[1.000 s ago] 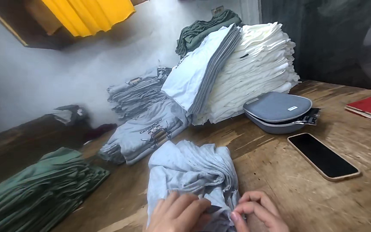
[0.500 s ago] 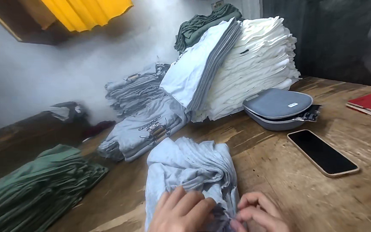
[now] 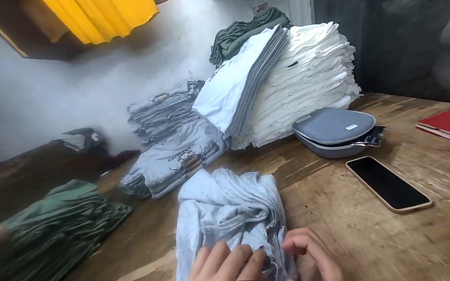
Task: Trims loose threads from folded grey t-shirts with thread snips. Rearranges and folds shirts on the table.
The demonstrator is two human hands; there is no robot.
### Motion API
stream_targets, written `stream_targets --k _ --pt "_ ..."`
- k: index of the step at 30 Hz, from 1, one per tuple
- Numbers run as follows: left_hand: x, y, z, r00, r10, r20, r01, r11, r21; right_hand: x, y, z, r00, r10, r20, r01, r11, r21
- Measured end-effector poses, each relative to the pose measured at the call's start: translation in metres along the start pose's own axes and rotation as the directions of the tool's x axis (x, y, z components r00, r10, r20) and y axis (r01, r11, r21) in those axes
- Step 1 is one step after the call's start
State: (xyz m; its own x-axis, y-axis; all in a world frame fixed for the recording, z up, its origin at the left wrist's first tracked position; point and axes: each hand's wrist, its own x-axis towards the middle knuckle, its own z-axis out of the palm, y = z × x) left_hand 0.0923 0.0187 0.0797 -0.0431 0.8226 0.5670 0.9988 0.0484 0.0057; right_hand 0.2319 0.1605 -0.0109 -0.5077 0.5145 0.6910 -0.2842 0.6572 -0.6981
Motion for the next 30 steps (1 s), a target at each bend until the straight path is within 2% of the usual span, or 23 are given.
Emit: stream_targets --k 5,9,14,17,20,25,30 --pt "0.001 -0.002 0.007 0.997 0.063 0.038 -0.063 0.998 0.000 0.001 0.007 0.010 0.999 -0.049 0.010 0.049 0.998 0.032" --pt "-0.002 0.000 0.001 0.998 0.061 -0.002 -0.061 0.997 0.051 0.002 0.009 0.016 0.997 -0.072 0.002 0.072 0.997 0.035" --pt "-0.003 0.004 -0.007 0.999 0.005 -0.038 -0.001 0.994 0.105 0.006 0.006 0.026 0.991 -0.087 -0.104 0.089 0.996 0.015" --pt "-0.003 -0.006 -0.016 0.997 -0.031 -0.070 0.039 0.993 0.112 0.002 0.002 0.027 0.969 -0.142 -0.202 0.154 0.987 0.046" --pt "-0.002 -0.007 -0.016 0.998 0.031 -0.049 -0.025 0.994 0.106 -0.005 0.001 0.025 0.953 -0.166 -0.255 0.188 0.980 0.067" --pt "0.005 0.003 0.005 0.988 0.154 -0.003 -0.153 0.984 0.090 -0.012 0.002 0.028 0.935 -0.171 -0.311 0.195 0.980 0.048" --pt "0.007 -0.004 0.003 0.988 0.153 0.028 -0.153 0.988 -0.004 -0.013 0.004 0.023 0.932 -0.208 -0.296 0.231 0.972 0.044"
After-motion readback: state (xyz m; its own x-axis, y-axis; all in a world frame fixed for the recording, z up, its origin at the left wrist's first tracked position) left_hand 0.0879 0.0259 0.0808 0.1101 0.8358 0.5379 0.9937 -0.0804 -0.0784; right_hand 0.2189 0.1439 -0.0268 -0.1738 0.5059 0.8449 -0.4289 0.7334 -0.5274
